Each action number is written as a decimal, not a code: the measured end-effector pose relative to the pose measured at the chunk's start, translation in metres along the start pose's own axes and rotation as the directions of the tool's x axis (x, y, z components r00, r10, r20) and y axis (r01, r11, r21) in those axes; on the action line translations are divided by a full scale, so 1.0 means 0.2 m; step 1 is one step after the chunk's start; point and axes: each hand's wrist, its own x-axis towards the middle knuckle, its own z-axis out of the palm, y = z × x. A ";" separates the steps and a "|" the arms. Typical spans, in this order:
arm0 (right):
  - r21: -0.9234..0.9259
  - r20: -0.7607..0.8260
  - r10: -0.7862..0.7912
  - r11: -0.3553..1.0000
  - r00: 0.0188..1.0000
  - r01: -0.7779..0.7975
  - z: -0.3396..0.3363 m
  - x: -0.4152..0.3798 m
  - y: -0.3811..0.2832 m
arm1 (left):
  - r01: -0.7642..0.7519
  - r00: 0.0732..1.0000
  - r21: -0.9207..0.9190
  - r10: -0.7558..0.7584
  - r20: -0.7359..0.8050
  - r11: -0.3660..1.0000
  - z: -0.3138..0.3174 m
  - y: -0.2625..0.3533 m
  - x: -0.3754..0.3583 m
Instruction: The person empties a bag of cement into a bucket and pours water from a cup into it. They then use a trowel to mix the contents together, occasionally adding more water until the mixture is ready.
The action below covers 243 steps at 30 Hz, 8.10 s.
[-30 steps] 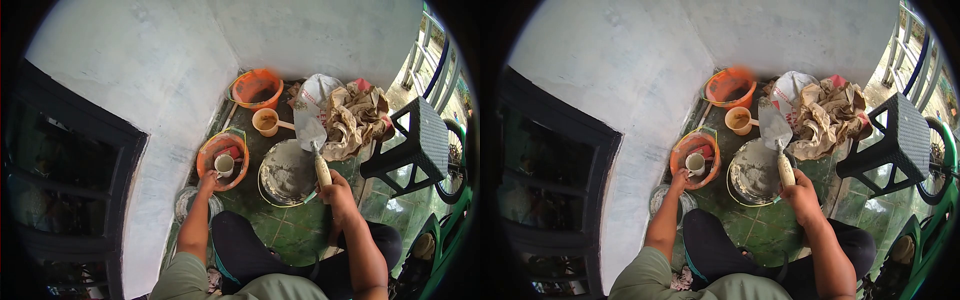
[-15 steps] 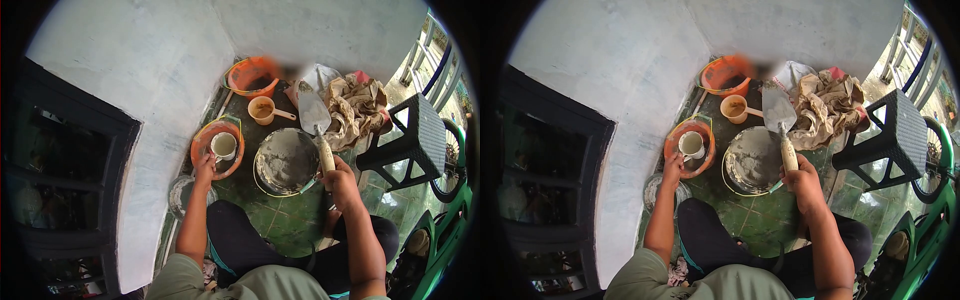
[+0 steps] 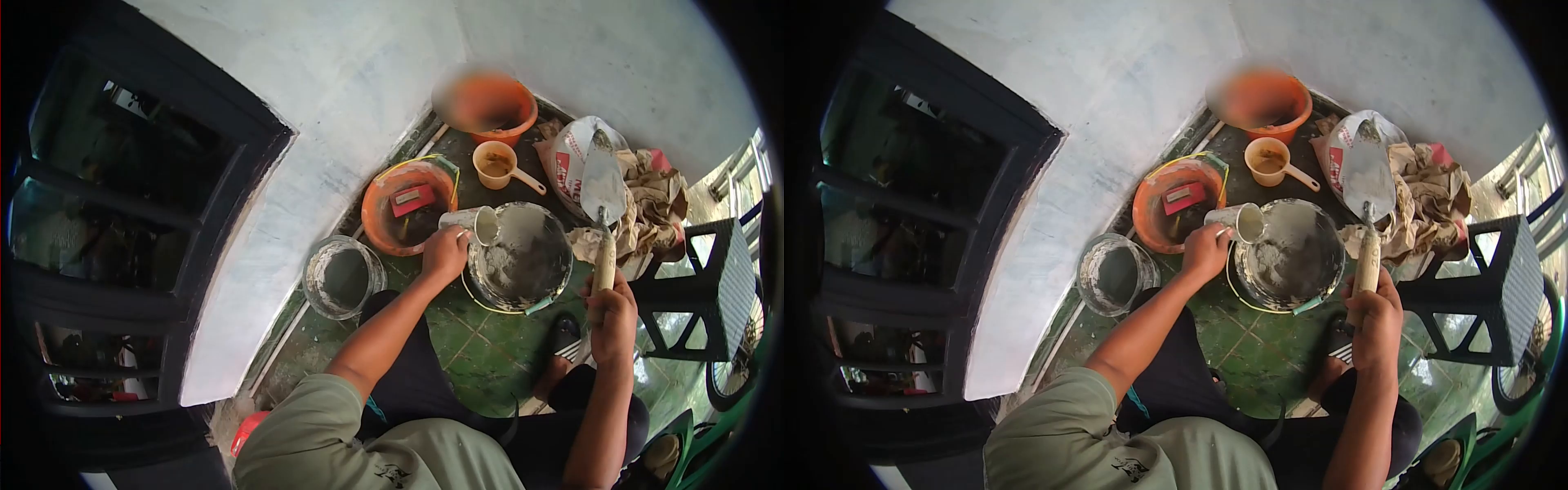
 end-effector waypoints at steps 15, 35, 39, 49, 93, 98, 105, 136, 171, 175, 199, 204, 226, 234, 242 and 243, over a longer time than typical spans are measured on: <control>-0.073 0.020 -0.017 0.997 1.000 0.018 -0.02 0.00 0.01 | -0.372 0.922 0.338 0.302 0.242 0.865 0.18 0.09 -0.12; -0.976 0.174 -0.136 0.109 0.975 0.190 -0.10 0.15 0.32 | -0.139 0.976 -0.169 0.106 -0.192 0.976 0.06 0.00 -0.04; -0.986 0.164 -0.083 0.030 0.983 0.167 -0.07 0.29 0.44 | 0.060 0.926 -0.227 -0.139 -0.350 0.972 -0.04 -0.20 -0.03; -0.959 0.282 0.034 0.032 0.959 0.281 0.17 0.52 0.73 | 0.248 0.844 -0.463 -0.425 -0.327 0.851 -0.01 -0.74 -0.22; -0.933 0.169 0.068 -0.311 0.983 0.182 0.14 0.67 0.59 | 0.406 0.820 -0.720 -0.572 0.016 0.563 0.10 -0.96 -0.20; -0.966 0.162 0.088 -0.190 0.983 0.177 0.22 0.66 0.65 | 0.411 0.803 -0.739 -0.596 0.017 0.533 0.09 -0.92 -0.19; -0.947 0.258 0.220 -0.135 0.941 0.291 0.23 0.55 0.75 | 0.423 0.809 -0.715 -0.588 0.021 0.556 0.11 -0.95 -0.19; -0.882 0.254 0.272 -0.328 0.928 0.338 0.02 0.57 0.59 | 0.440 0.821 -0.705 -0.567 0.065 0.557 0.07 -0.94 -0.19; -0.887 0.336 0.170 -0.273 0.926 0.372 0.24 0.58 0.68 | 0.423 0.832 -0.701 -0.553 0.050 0.574 0.09 -0.95 -0.19; -0.872 0.377 0.252 -0.229 0.891 0.433 0.22 0.48 0.68 | 0.420 0.835 -0.703 -0.547 0.053 0.574 0.09 -0.97 -0.20; -0.895 0.317 0.217 -0.255 0.923 0.367 0.13 0.55 0.69 | 0.435 0.820 -0.699 -0.570 0.047 0.568 0.10 -0.97 -0.20; -0.856 0.398 0.259 -0.239 0.880 0.458 0.07 0.48 0.59 | 0.446 0.821 -0.692 -0.568 0.063 0.568 0.08 -0.95 -0.19; -0.850 0.367 0.169 -0.339 0.915 0.404 0.12 0.65 0.61 | 0.449 0.822 -0.677 -0.566 0.056 0.584 0.08 -0.97 -0.20; -0.925 0.271 0.090 -0.253 0.958 0.285 0.16 0.66 0.51 | 0.435 0.840 -0.549 -0.541 -0.037 0.714 0.11 -0.96 -0.18; -0.938 0.336 -0.296 -0.020 0.894 0.346 0.24 0.84 0.52 | 0.436 0.843 -0.269 -0.494 -0.212 0.859 0.14 -0.94 -0.17; -0.923 0.317 -0.388 0.086 0.865 0.376 0.27 0.86 0.53 | 0.444 0.831 -0.300 -0.513 -0.216 0.844 0.15 -0.95 -0.17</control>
